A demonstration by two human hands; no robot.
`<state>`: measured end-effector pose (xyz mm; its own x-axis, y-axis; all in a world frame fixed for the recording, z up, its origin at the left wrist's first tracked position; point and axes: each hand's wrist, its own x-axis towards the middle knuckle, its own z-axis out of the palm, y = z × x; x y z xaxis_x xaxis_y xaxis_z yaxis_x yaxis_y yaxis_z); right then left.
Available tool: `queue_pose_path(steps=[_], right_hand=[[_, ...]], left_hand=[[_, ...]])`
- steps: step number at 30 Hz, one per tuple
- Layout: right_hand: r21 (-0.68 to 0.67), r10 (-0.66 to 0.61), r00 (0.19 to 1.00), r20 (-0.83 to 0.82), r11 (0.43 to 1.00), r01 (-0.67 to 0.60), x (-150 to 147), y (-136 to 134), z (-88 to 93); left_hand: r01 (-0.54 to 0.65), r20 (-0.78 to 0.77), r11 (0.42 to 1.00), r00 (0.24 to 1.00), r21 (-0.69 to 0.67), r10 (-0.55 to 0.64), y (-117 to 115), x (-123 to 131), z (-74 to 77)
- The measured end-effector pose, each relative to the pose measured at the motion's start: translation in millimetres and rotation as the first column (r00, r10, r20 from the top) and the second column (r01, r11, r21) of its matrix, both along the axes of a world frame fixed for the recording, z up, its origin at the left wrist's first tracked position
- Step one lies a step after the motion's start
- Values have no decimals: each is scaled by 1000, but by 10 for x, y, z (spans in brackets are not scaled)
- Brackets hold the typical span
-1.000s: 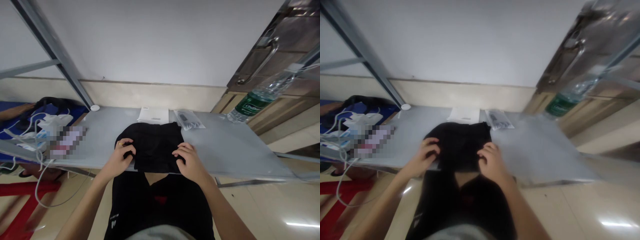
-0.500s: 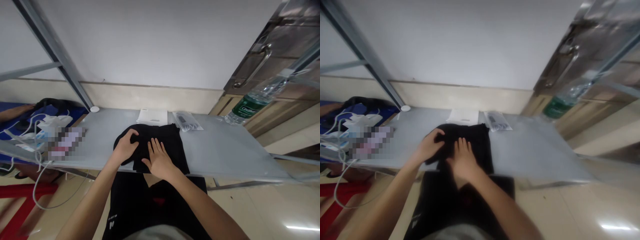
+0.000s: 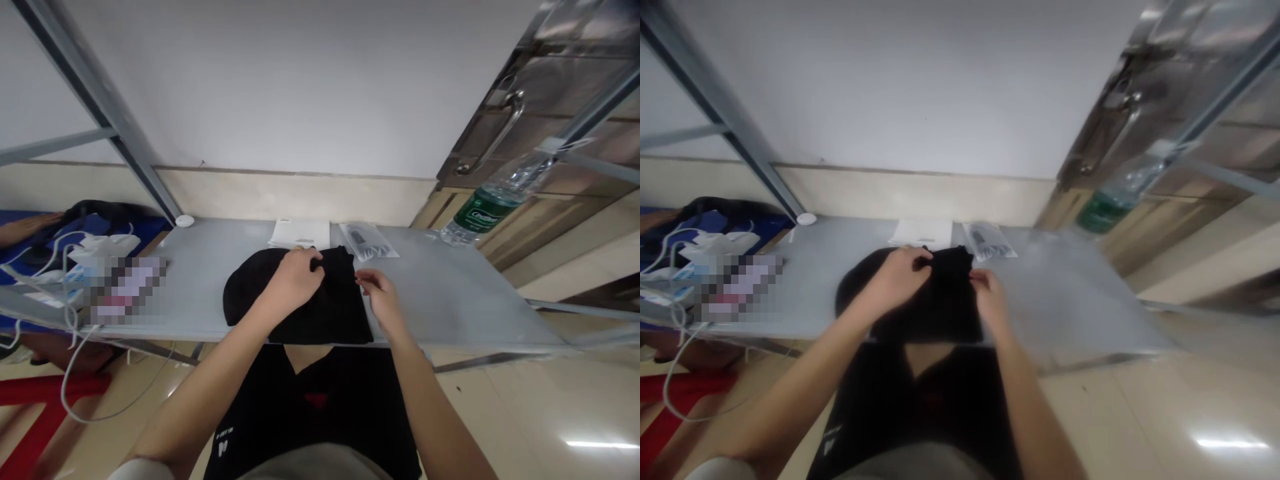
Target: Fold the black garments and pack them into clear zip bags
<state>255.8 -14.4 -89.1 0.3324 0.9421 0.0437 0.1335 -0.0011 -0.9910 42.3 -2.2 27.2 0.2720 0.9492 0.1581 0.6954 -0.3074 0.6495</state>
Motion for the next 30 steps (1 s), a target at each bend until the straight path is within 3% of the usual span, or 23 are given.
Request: queue_pose_path(steps=[5,7,9,12,14,18,22,25,27,30], right_hand=[[-110,16,990,-139,993,-32,-63,-79,36],[-140,3,992,-123,990,-21,-68,-89,36],[-166,-1,998,-71,986,-11,-61,-89,27],[-197,33,999,27,980,-27,-49,-78,13],[-209,55,994,96,977,-34,-53,-70,20],[-222,82,985,152,974,-47,-98,-79,78],[-179,70,997,33,982,-63,-199,-107,123],[-89,55,985,-162,994,-70,-286,-103,126],[-20,38,952,-304,999,-46,-323,-92,140],[0,17,867,-498,1000,-20,-338,-97,201]], left_hand=[[257,164,948,960,-185,-228,-56,325,-63],[182,179,969,972,-169,-152,-18,277,-128],[-28,111,993,993,-115,41,47,152,-199],[-220,-53,957,975,-189,213,134,-48,-308],[-199,-50,920,980,-337,194,154,-115,-377],[-119,208,871,947,-477,243,116,-55,-462],[-114,459,833,790,-542,407,44,82,-411],[-13,616,790,618,-613,489,0,107,-336],[89,704,785,512,-613,491,-15,79,-308],[221,831,828,364,-516,420,-14,10,-313]])
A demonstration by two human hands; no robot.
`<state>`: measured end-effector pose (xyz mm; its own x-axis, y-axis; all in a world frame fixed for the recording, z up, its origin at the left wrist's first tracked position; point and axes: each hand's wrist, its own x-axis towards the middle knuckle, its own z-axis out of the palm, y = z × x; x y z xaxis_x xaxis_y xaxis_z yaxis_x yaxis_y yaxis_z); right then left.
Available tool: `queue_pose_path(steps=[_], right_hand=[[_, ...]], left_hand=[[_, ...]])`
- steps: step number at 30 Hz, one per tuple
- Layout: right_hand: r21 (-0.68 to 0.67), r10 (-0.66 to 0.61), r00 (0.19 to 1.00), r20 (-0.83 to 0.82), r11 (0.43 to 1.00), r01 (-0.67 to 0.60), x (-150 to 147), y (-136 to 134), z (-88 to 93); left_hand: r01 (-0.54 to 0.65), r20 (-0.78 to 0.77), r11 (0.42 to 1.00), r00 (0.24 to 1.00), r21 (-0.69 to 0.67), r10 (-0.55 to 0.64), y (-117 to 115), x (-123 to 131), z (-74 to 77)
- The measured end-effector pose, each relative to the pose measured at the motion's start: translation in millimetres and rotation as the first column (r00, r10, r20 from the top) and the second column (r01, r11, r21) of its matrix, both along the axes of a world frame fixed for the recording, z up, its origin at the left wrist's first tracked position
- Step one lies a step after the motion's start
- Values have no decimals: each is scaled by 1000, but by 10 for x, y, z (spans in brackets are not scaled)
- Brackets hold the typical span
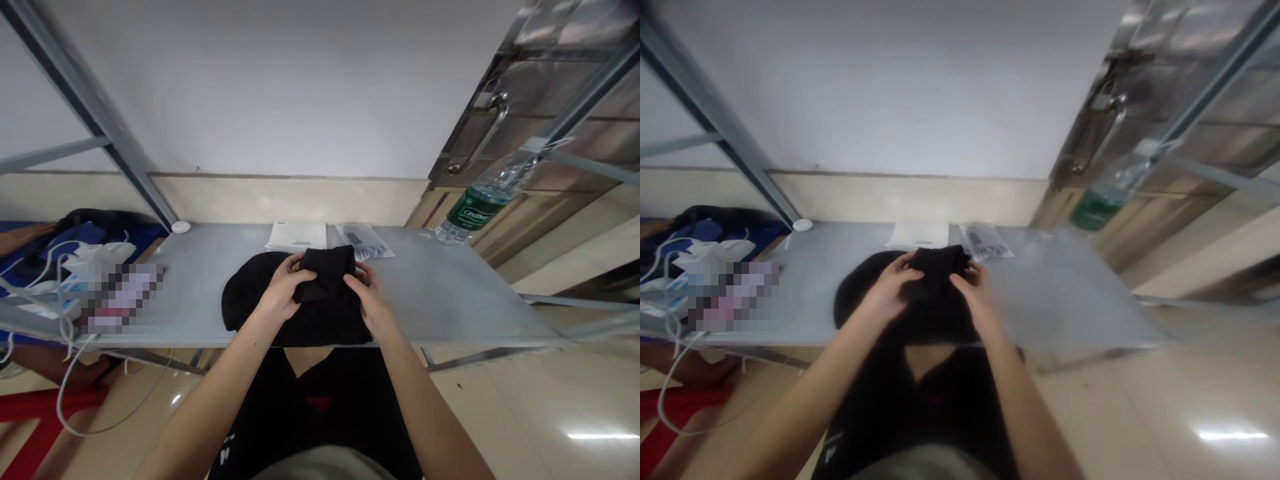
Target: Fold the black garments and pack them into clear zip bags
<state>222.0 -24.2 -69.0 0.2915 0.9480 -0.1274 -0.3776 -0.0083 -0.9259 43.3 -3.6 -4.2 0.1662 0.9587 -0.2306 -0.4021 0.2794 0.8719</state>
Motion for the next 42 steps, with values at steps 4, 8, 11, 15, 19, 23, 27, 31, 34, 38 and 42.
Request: queue_pose_path(steps=[4,8,11,15,19,23,27,31,34,38,42], right_hand=[[-67,231,928,-292,963,-260,-23,-41,87],[-72,277,861,-427,938,-338,-139,-27,84],[-94,196,913,-359,965,-245,-222,28,77],[-108,152,950,-274,976,-187,-242,96,134],[-5,157,955,-251,986,-164,-200,119,137],[31,120,962,-247,993,-116,-169,111,-44],[-16,63,995,-80,998,-65,-159,115,-266],[-18,91,996,21,996,-90,-172,128,-340],[-31,133,991,28,991,-133,-201,114,-303],[-53,199,979,-45,978,-201,-268,40,-150],[-22,189,968,-167,981,-195,-362,-53,62]], left_hand=[[21,35,993,999,117,-26,28,-72,-37],[78,-378,963,926,259,26,27,-104,-46],[205,-690,869,698,450,193,-20,-96,-65],[358,-770,709,486,607,414,-92,-42,-153],[368,-751,676,489,638,443,-113,-1,-220],[316,-708,703,599,638,374,-99,-6,-201],[297,-690,703,622,646,371,-91,-15,-163],[287,-685,702,620,652,382,-105,-20,-140],[300,-674,677,626,672,391,-124,-21,-123],[353,-699,669,621,654,356,-154,20,-119],[388,-756,724,592,570,278,-187,104,-148]])
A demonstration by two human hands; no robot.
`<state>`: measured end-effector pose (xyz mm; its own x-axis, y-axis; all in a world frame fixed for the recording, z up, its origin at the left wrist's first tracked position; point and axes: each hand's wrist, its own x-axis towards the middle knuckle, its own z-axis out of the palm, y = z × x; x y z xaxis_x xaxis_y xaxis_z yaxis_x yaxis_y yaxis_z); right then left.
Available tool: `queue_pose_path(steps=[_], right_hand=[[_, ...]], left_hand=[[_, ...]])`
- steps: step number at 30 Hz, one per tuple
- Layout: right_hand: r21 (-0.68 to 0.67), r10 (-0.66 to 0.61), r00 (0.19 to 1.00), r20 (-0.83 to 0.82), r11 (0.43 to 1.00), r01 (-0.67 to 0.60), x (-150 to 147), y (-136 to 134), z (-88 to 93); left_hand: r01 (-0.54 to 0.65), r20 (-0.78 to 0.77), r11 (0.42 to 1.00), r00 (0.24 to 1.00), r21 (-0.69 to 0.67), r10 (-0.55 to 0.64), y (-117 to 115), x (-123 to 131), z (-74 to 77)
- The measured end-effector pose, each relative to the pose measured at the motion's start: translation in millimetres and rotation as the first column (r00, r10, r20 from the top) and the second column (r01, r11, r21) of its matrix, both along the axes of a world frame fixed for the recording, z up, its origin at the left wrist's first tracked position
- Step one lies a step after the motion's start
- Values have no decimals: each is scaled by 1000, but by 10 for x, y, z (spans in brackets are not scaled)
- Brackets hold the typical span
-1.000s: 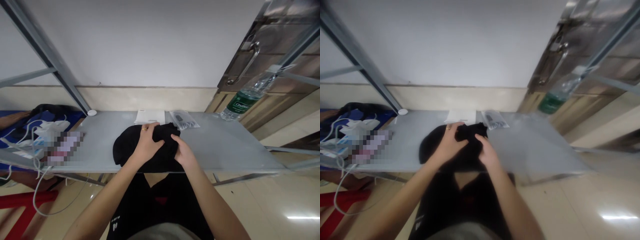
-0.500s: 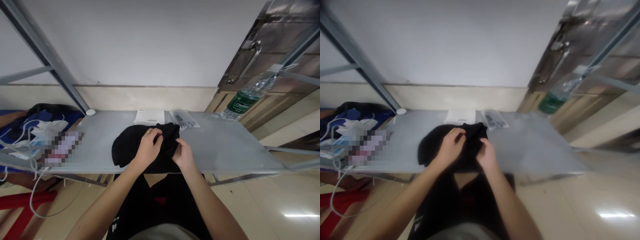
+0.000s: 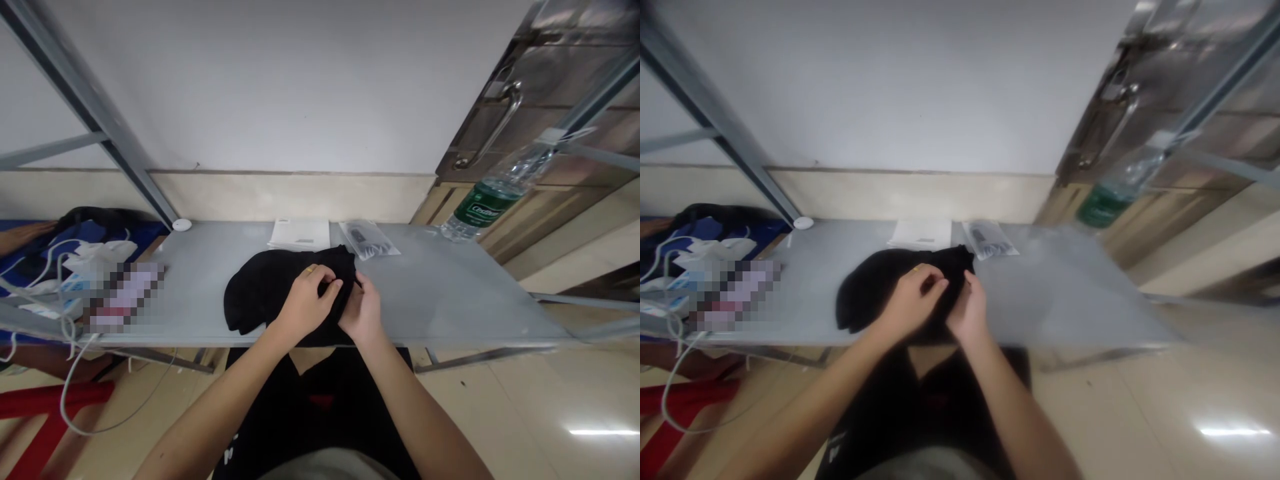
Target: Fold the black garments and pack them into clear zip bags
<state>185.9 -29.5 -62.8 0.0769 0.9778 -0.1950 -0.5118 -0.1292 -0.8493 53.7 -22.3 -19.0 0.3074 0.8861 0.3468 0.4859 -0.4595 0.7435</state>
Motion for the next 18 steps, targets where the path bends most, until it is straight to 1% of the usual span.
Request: queue_pose_path(steps=[3,5,7,9,11,13,14,16,18], right_hand=[[-36,-63,991,-119,998,60,-46,-12,50],[-94,-95,982,-163,992,81,-47,19,4],[-146,-108,981,-164,986,84,-20,69,-69],[-178,-85,986,-143,982,59,29,125,-118],[-181,-23,990,-136,983,-2,96,183,-114],[-165,21,990,-139,985,-44,172,254,-62],[-148,22,990,-137,988,-43,211,299,-26],[-106,8,993,-118,994,-21,280,418,49],[-65,10,996,-86,998,-16,328,571,117]], left_hand=[[71,26,997,997,-13,-71,-33,44,-6],[151,37,988,988,-38,-149,-63,48,18],[238,43,970,971,-57,-235,-91,26,67],[303,51,953,952,-29,-301,-91,-30,139],[304,67,952,950,33,-306,-17,-124,216],[212,78,972,972,102,-220,178,-250,273],[129,77,982,987,138,-140,327,-321,284],[-13,-18,983,1000,183,17,707,-463,257],[-44,-177,981,981,188,78,1130,-582,165]])
